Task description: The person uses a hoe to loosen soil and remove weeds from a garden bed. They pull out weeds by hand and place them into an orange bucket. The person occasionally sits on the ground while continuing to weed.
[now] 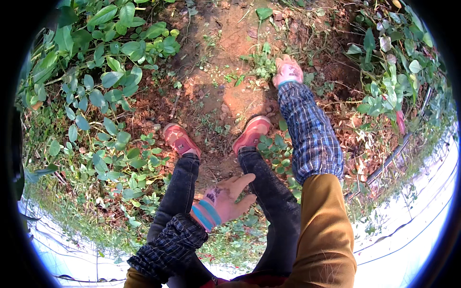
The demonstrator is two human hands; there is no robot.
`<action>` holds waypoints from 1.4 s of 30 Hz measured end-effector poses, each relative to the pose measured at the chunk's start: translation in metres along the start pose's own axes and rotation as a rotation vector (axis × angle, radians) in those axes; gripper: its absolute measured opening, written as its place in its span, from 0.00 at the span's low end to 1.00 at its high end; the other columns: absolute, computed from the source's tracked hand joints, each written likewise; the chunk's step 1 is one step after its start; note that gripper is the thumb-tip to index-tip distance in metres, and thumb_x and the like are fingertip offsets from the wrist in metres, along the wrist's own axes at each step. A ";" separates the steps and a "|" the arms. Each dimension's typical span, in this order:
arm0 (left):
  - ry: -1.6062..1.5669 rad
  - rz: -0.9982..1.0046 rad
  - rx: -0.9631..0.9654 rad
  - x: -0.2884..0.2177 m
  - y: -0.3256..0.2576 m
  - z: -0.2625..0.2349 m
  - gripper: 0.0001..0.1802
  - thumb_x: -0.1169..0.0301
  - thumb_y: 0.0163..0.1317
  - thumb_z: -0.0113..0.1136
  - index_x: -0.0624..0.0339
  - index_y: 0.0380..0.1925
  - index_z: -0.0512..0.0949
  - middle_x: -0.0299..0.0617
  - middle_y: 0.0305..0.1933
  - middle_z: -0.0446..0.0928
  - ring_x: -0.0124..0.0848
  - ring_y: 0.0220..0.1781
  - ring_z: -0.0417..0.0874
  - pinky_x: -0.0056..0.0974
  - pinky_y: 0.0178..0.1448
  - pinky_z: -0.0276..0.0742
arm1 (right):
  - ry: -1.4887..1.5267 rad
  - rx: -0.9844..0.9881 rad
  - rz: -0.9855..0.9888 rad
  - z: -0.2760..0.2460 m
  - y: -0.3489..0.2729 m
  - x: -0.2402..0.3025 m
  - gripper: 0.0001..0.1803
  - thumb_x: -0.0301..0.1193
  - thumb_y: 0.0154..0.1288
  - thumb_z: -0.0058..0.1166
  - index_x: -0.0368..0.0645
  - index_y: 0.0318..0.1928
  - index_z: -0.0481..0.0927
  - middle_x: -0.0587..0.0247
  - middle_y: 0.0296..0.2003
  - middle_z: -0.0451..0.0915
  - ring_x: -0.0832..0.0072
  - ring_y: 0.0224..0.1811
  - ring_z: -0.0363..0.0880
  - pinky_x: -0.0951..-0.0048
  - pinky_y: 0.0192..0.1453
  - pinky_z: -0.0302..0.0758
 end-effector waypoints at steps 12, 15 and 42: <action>0.181 0.025 0.072 0.049 -0.008 0.020 0.29 0.52 0.62 0.54 0.53 0.61 0.70 0.50 0.57 0.75 0.50 0.54 0.78 0.47 0.57 0.73 | 0.302 -0.179 -0.856 -0.009 -0.091 0.358 0.28 0.27 0.72 0.29 0.59 0.71 0.54 0.61 0.72 0.52 0.70 0.59 0.70 0.71 0.59 0.74; -0.207 0.033 0.013 0.056 -0.017 0.020 0.28 0.52 0.65 0.50 0.52 0.62 0.69 0.48 0.62 0.72 0.48 0.61 0.73 0.47 0.64 0.68 | 0.978 0.050 -0.569 -0.003 -0.052 0.394 0.23 0.30 0.74 0.26 0.50 0.67 0.58 0.59 0.69 0.57 0.67 0.62 0.67 0.69 0.64 0.70; -0.062 -0.008 -0.382 -0.038 -0.168 -0.103 0.27 0.56 0.61 0.58 0.58 0.57 0.73 0.50 0.51 0.79 0.41 0.54 0.80 0.41 0.59 0.73 | 1.178 -0.521 -0.404 -0.472 -0.296 -0.125 0.18 0.31 0.64 0.53 0.37 0.53 0.75 0.57 0.47 0.79 0.67 0.47 0.80 0.64 0.48 0.80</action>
Point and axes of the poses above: each hand's wrist, its own y-axis towards the middle knuckle, its own z-axis out of the palm, x = y × z, the point moved 9 cm from there along y, towards the middle knuckle
